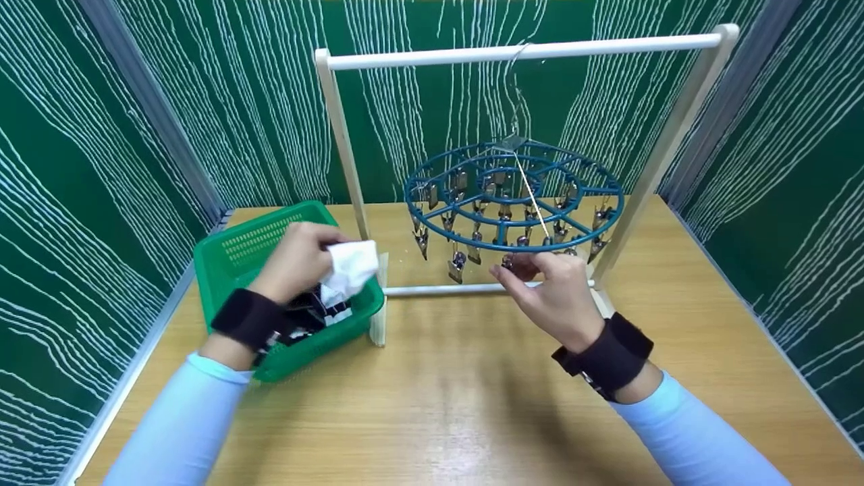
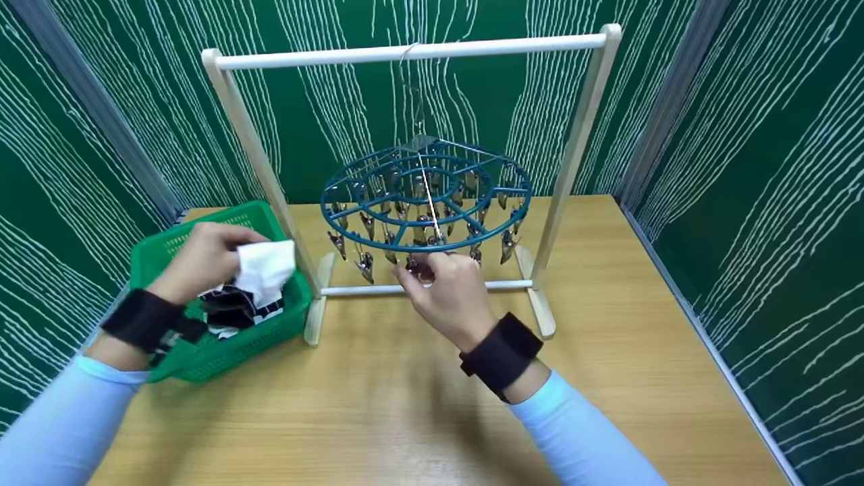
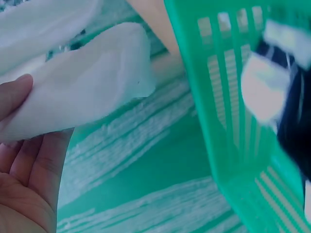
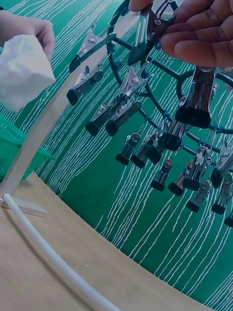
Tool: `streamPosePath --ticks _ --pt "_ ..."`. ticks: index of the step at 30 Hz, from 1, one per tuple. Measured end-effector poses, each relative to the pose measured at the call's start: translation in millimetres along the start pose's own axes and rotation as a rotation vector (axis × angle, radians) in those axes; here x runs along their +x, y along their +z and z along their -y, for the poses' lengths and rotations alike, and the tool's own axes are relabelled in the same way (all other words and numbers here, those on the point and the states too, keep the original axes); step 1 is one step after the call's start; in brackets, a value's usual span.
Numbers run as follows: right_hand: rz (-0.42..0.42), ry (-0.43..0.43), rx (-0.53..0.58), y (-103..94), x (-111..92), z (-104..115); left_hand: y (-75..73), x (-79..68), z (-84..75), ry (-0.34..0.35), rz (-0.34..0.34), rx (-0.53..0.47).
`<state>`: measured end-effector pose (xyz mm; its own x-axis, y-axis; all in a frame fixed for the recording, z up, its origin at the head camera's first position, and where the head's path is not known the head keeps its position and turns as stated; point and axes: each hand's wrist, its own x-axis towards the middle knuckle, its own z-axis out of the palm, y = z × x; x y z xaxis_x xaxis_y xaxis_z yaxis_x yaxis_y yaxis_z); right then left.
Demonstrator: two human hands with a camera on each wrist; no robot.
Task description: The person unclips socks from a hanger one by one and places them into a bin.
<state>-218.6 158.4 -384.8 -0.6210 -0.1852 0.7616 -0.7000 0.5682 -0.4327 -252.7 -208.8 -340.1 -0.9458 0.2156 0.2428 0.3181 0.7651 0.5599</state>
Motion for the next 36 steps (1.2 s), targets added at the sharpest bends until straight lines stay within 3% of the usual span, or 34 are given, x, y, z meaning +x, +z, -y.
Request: streamPosePath --ticks 8,16,20,25,32,36 --pt "0.007 0.011 -0.002 -0.8 1 0 -33.8 7.8 15.9 -0.078 -0.005 0.078" --pt "-0.004 -0.010 -0.011 -0.1 0 -2 -39.8 16.9 50.6 -0.100 -0.028 0.193" --pt "-0.001 -0.015 -0.016 0.3 0 -2 -34.4 18.4 68.5 -0.087 -0.026 0.297" --pt "0.005 -0.007 -0.018 0.2 -1 -2 -20.5 22.6 89.9 -0.061 0.037 0.453" --pt "0.013 0.002 -0.015 -0.1 -2 -2 13.3 28.8 111.8 0.056 0.118 0.682" --pt "0.013 0.003 -0.024 -0.7 -2 -3 30.5 28.0 115.6 0.078 0.197 0.703"
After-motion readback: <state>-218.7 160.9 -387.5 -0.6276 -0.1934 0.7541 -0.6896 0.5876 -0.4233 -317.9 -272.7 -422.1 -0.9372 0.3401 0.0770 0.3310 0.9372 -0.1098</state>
